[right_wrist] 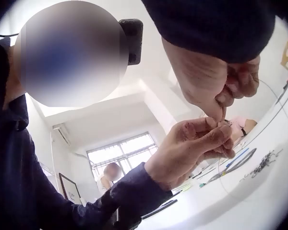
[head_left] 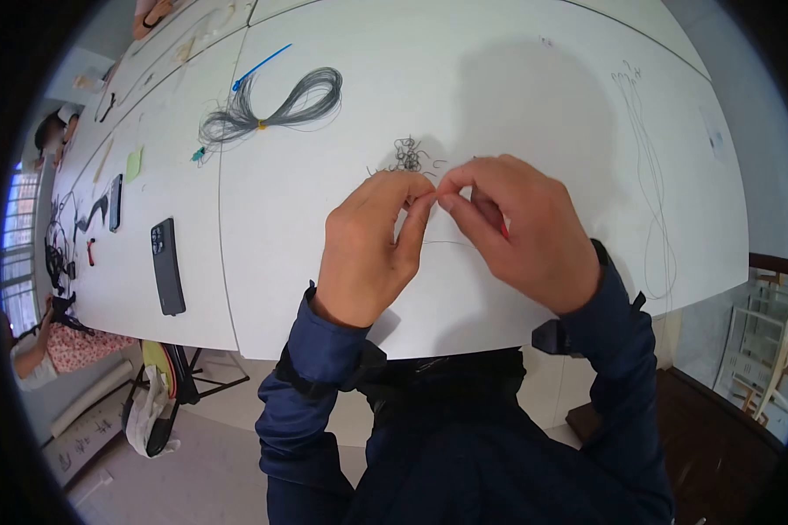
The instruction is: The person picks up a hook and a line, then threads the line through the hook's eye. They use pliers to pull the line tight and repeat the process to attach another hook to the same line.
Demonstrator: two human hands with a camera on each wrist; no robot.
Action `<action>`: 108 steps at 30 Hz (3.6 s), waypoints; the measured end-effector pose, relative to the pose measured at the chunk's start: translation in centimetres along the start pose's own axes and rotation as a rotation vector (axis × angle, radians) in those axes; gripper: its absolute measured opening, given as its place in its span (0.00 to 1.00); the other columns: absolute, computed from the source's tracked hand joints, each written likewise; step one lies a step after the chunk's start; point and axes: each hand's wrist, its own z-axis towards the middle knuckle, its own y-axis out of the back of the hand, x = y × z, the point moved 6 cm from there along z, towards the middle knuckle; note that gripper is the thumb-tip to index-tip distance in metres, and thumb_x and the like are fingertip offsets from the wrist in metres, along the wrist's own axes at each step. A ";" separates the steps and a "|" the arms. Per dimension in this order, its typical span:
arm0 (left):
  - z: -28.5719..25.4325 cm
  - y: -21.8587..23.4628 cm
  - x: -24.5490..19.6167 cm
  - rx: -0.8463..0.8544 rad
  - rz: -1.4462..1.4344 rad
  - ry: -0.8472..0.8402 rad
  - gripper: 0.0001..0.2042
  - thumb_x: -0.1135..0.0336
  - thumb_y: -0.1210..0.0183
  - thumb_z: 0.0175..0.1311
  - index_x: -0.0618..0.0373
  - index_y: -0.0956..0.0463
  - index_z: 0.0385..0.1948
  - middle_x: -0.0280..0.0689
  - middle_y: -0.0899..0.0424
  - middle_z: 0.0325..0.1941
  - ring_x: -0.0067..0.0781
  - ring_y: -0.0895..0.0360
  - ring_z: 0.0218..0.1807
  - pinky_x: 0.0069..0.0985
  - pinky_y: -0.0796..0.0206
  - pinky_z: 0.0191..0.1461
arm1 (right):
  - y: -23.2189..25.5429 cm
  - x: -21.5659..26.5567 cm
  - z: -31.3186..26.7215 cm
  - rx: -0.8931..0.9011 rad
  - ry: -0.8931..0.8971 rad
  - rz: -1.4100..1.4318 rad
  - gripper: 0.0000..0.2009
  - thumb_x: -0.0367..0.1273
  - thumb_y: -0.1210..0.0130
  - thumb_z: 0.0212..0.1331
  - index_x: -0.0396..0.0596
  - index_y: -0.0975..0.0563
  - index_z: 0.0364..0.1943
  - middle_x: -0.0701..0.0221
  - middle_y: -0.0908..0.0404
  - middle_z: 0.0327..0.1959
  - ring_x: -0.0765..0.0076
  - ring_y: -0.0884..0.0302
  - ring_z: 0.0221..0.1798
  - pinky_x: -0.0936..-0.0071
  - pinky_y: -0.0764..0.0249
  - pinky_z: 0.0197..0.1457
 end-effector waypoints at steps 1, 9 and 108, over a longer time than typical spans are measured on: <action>0.0 -0.1 -0.1 0.018 -0.007 0.000 0.05 0.77 0.37 0.60 0.64 0.20 0.36 0.43 0.15 0.34 0.35 0.15 0.37 0.24 0.27 0.45 | 0.1 -0.3 0.4 -0.007 0.008 0.012 0.06 0.32 0.41 0.63 0.44 0.21 0.36 0.69 0.29 0.17 0.73 0.37 0.19 0.73 0.38 0.26; -0.1 0.2 -0.5 0.034 -0.069 0.019 0.03 0.77 0.37 0.60 0.65 0.19 0.35 0.41 0.14 0.34 0.32 0.16 0.37 0.24 0.27 0.46 | -1.1 -4.6 0.8 0.180 -0.353 0.291 0.10 0.35 0.41 0.64 0.43 0.19 0.38 0.77 0.34 0.14 0.81 0.41 0.18 0.77 0.42 0.24; -1.0 0.7 4.2 -0.117 -0.809 0.526 0.05 0.73 0.36 0.62 0.64 0.18 0.36 0.33 0.17 0.32 0.20 0.25 0.35 0.19 0.34 0.46 | -4.9 -3.1 -0.2 0.215 -0.474 0.815 0.15 0.38 0.46 0.69 0.37 0.22 0.44 0.78 0.27 0.24 0.88 0.36 0.26 0.85 0.39 0.28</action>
